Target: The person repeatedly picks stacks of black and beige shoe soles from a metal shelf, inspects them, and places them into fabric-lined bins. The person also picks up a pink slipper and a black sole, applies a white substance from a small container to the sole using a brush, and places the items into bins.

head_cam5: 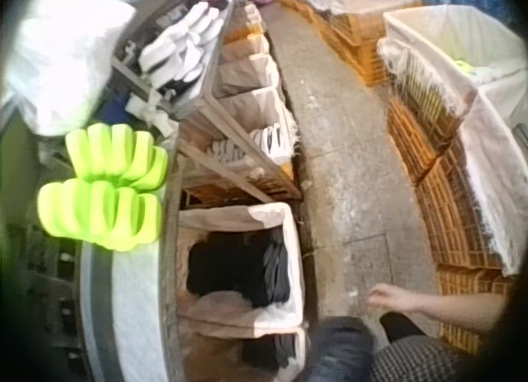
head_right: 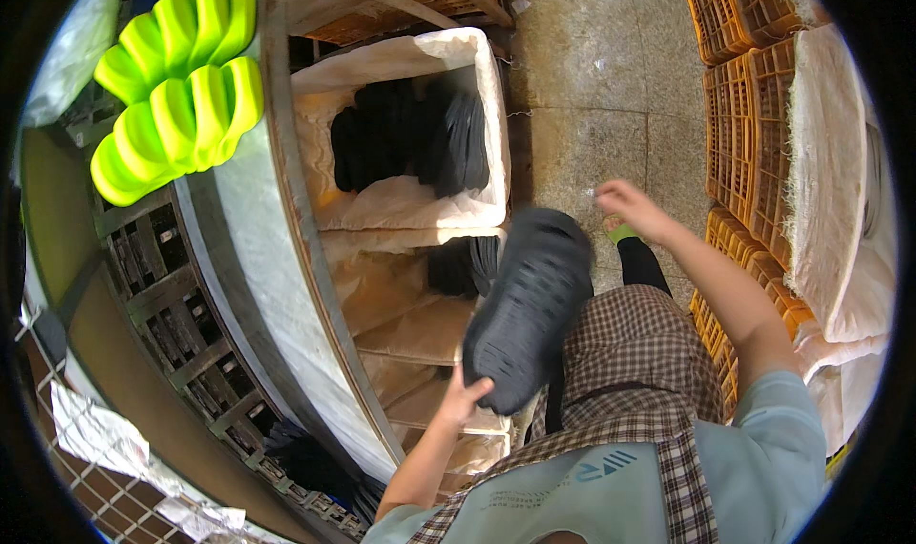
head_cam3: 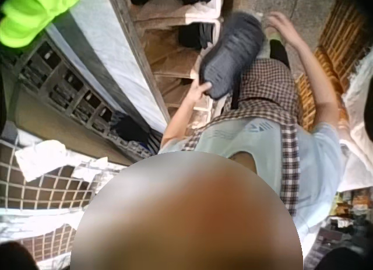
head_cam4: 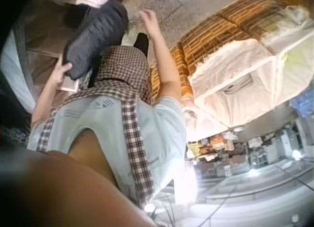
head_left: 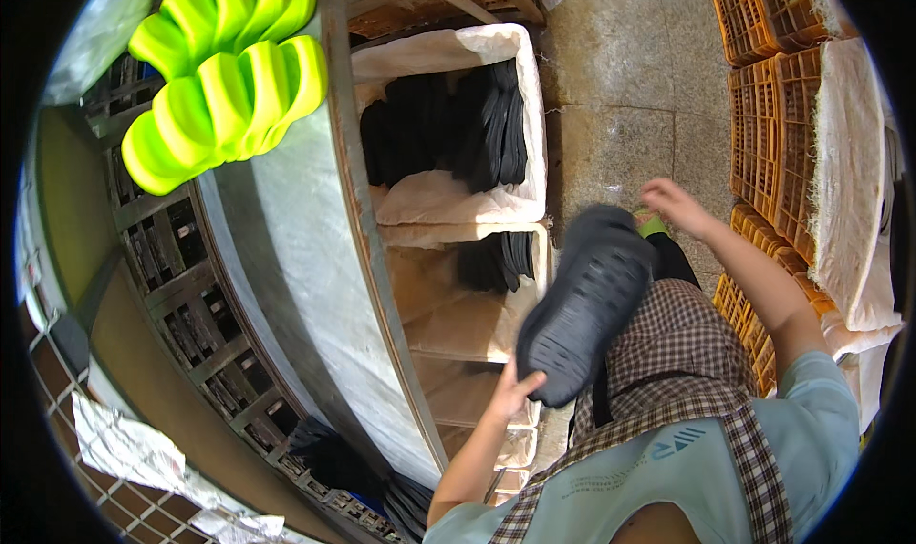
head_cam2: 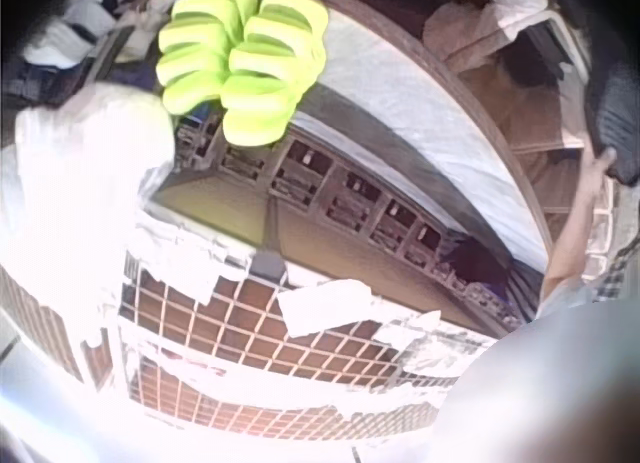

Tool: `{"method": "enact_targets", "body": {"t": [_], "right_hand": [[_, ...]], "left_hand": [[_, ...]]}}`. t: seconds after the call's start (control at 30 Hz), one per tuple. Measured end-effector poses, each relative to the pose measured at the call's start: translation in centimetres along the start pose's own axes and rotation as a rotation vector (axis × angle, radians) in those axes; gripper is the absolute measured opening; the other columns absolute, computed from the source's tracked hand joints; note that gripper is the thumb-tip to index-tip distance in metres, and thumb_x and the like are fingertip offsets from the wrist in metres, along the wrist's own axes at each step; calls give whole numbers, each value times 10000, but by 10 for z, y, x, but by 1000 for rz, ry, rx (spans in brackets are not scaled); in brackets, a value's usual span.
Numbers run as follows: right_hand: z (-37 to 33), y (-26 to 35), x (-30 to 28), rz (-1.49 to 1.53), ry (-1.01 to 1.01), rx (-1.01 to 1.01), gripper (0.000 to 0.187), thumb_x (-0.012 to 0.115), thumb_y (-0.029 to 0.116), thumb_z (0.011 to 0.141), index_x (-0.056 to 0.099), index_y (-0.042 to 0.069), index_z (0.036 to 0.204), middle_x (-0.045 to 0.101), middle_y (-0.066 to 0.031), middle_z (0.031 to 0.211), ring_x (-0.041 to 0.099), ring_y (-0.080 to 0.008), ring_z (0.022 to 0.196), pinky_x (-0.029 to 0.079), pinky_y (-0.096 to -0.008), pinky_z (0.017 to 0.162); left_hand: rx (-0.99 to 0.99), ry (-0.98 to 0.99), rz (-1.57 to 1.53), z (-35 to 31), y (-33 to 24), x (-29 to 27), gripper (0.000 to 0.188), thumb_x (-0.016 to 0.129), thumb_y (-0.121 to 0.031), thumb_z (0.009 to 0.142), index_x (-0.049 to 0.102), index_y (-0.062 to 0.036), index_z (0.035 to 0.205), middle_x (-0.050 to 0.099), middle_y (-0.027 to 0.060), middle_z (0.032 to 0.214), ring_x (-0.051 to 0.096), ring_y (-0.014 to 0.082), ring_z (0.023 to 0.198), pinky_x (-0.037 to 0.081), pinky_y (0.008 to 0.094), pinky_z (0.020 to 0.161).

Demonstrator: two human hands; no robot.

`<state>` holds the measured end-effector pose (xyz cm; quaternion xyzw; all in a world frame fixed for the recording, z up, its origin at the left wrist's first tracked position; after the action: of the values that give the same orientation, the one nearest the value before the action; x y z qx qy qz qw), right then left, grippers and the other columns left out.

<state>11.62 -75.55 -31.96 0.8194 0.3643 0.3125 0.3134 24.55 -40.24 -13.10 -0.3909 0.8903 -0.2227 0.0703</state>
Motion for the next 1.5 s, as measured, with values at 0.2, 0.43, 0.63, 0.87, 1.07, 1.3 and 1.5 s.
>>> {"method": "enact_targets", "body": {"t": [0.2, 0.43, 0.63, 0.87, 1.07, 1.3, 1.5], "right_hand": [[-26, -95, -76, -37, -295, 224, 263, 581, 288, 902, 534, 53, 1010, 506, 5, 792, 470, -95, 720, 393, -242, 647], [-90, -251, -85, 33, -436, 496, 198, 600, 237, 892, 507, 62, 888, 481, -2, 777, 472, -107, 697, 418, -258, 662], [-98, -323, -59, 99, -478, 707, 159, 597, 233, 890, 530, 89, 898, 524, 15, 747, 510, -88, 662, 410, -223, 588], [-33, -285, -4, 162, -387, 616, 177, 587, 242, 900, 550, 87, 978, 561, 23, 815, 546, -68, 712, 417, -219, 613], [-10, -221, 19, 140, -259, 374, 179, 610, 153, 882, 539, 66, 1022, 555, 33, 845, 533, -59, 751, 423, -221, 654], [-54, -135, 48, -231, -27, 208, 170, 631, 143, 868, 544, 38, 968, 555, 10, 830, 527, -68, 759, 446, -227, 686], [-118, -92, 96, -597, 339, 209, 185, 636, 171, 864, 542, 37, 951, 583, -12, 793, 545, -97, 729, 466, -258, 666]], "left_hand": [[582, -519, 171, 174, -110, -91, 776, 707, -147, 800, 254, -20, 1418, 326, 158, 1424, 365, 290, 1260, 256, 382, 1075], [811, -1184, 1388, 385, -233, -150, 676, 713, -221, 770, 391, -195, 1365, 341, 311, 1313, 445, 480, 1135, 420, 491, 914], [533, -865, 1703, 494, -217, -139, 841, 730, -353, 751, 230, -331, 1427, 159, 369, 1360, 424, 493, 1162, 432, 483, 930], [497, -850, 1396, 516, -220, -143, 809, 524, -557, 852, 87, -263, 1468, 6, 341, 1445, 299, 498, 1269, 380, 521, 975], [570, -858, 1220, 442, -235, -116, 776, 579, -403, 860, 163, -136, 1458, 157, 342, 1441, 258, 451, 1325, 243, 524, 1069], [1058, -141, 973, 154, -75, 12, 433, 637, -113, 788, 523, -7, 1192, 536, 224, 1188, 483, 365, 1158, 377, 441, 987], [673, -205, 877, -85, 45, 9, 335, 564, -195, 874, 537, -79, 1188, 594, 136, 1129, 583, 322, 1009, 478, 387, 868]]}}
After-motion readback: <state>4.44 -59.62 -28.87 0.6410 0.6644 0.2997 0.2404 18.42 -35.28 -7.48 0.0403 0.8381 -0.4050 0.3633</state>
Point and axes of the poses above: each hand's wrist, its own z-axis towards the middle knuckle, its own x-axis out of the palm, y = z × x, the point moved 6 cm from there along z, towards the middle knuckle
